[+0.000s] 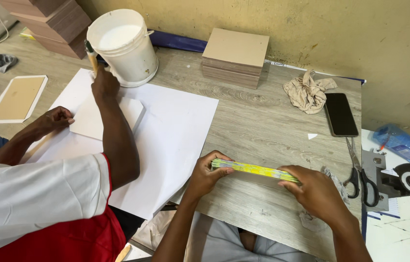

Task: The person applies glue to the edges of a book cover using a brush and then presses a cardboard piece onto the glued surface. They repeat this process for multiple book covers, stacking the finished items on the table.

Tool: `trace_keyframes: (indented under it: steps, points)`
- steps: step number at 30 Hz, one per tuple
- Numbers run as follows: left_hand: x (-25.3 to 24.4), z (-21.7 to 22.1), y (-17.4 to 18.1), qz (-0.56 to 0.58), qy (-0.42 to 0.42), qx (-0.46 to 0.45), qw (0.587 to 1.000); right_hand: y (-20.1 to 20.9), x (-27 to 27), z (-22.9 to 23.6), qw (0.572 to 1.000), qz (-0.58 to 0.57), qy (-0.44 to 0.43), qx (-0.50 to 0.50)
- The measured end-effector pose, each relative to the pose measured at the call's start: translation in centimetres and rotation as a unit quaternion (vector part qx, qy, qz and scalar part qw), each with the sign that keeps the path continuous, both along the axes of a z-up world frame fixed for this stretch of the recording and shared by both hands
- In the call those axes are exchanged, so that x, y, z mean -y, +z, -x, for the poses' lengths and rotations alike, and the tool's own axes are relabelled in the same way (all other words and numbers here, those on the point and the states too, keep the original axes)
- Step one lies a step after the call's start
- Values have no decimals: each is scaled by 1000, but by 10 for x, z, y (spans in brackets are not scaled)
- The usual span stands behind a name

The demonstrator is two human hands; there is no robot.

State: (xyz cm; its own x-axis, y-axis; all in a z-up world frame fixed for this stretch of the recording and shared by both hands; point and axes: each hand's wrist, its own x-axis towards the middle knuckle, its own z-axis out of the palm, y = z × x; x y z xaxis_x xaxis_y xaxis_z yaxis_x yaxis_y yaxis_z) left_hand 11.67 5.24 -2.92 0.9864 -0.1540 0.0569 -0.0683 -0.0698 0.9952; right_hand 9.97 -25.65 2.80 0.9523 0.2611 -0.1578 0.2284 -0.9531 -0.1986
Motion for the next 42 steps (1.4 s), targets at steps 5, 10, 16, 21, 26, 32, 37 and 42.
trace_keyframes:
  steps: [5,10,16,21,26,32,37,42]
  points:
    - [12,0,-28,142,34,-31,989,-57,14,25,807,-544,-221,-67]
    - [6,6,-23,132,32,-28,990,-115,20,26,696,-702,-148,-26]
    - [19,28,-23,257,63,-119,957,-100,14,34,589,-783,-200,-6]
    - [24,40,-38,363,47,-171,915,-81,20,51,602,-764,-231,-10]
    - [28,37,-49,370,41,-216,902,-111,28,49,576,-772,-265,-41]
    - [43,30,-7,228,114,-274,927,-99,24,36,592,-756,-278,-20]
    - [61,38,0,142,150,-231,951,-72,3,39,655,-654,-376,-37]
    - [69,31,-8,162,164,-146,962,-44,-24,35,751,-436,-495,-35]
